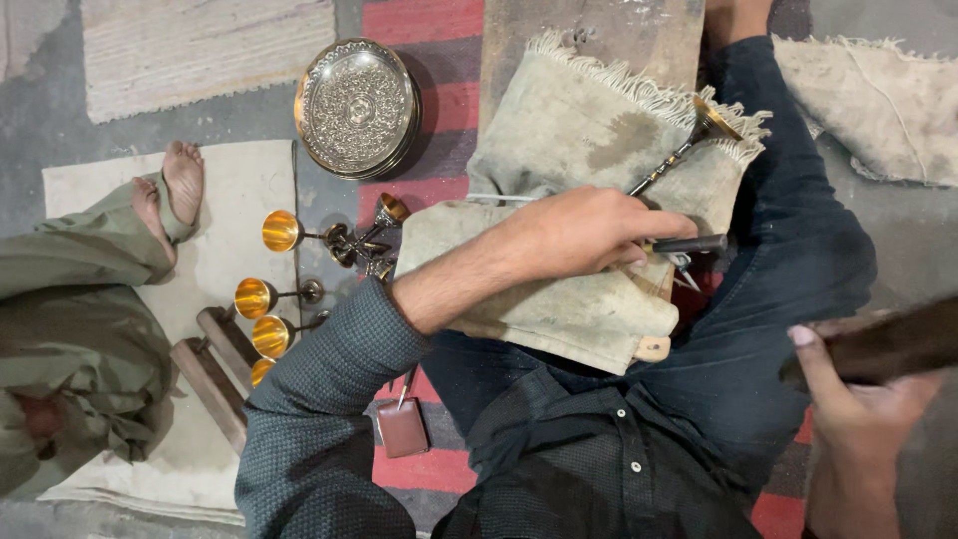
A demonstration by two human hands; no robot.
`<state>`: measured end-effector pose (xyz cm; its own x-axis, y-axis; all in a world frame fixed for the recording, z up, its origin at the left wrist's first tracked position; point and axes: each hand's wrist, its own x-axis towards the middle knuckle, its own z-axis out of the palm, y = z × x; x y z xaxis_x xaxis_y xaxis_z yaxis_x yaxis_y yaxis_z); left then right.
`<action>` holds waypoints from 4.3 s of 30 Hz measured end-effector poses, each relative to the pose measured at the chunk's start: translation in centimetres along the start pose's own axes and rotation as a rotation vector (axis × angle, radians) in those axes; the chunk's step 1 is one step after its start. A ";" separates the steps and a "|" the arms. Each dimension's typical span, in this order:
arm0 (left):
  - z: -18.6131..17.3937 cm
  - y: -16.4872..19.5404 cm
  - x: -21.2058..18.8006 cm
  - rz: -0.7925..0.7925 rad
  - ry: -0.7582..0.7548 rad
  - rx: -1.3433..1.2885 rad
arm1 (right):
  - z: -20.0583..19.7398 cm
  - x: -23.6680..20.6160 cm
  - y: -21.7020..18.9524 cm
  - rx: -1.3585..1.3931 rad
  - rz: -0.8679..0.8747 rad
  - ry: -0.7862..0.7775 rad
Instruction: The person sits on the floor holding a chisel against a brass bell-shaped object resting on a cloth cushion and repeatedly strikes the chisel with a wooden mallet to emboss a decorative pattern, repositioning the piece between strikes.
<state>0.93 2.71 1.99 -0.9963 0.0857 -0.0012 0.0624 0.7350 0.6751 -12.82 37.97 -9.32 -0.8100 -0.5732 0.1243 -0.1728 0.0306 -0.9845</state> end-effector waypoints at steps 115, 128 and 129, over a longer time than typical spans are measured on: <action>0.3 -4.5 -1.5 0.137 0.079 -0.370 | -4.7 9.8 -1.2 -1.035 -0.019 -0.435; -0.1 -5.3 -1.5 0.230 0.089 -0.484 | -4.7 12.0 0.2 -1.049 -0.003 -0.532; -0.2 -5.5 -1.6 0.196 0.062 -0.485 | -4.7 12.1 0.2 -1.045 0.005 -0.538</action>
<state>2.18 -1.61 -1.59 -0.9713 0.1398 0.1926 0.2278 0.3118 0.9224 -25.29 34.90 -7.45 -0.5142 -0.8354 -0.1942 -0.7487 0.5477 -0.3735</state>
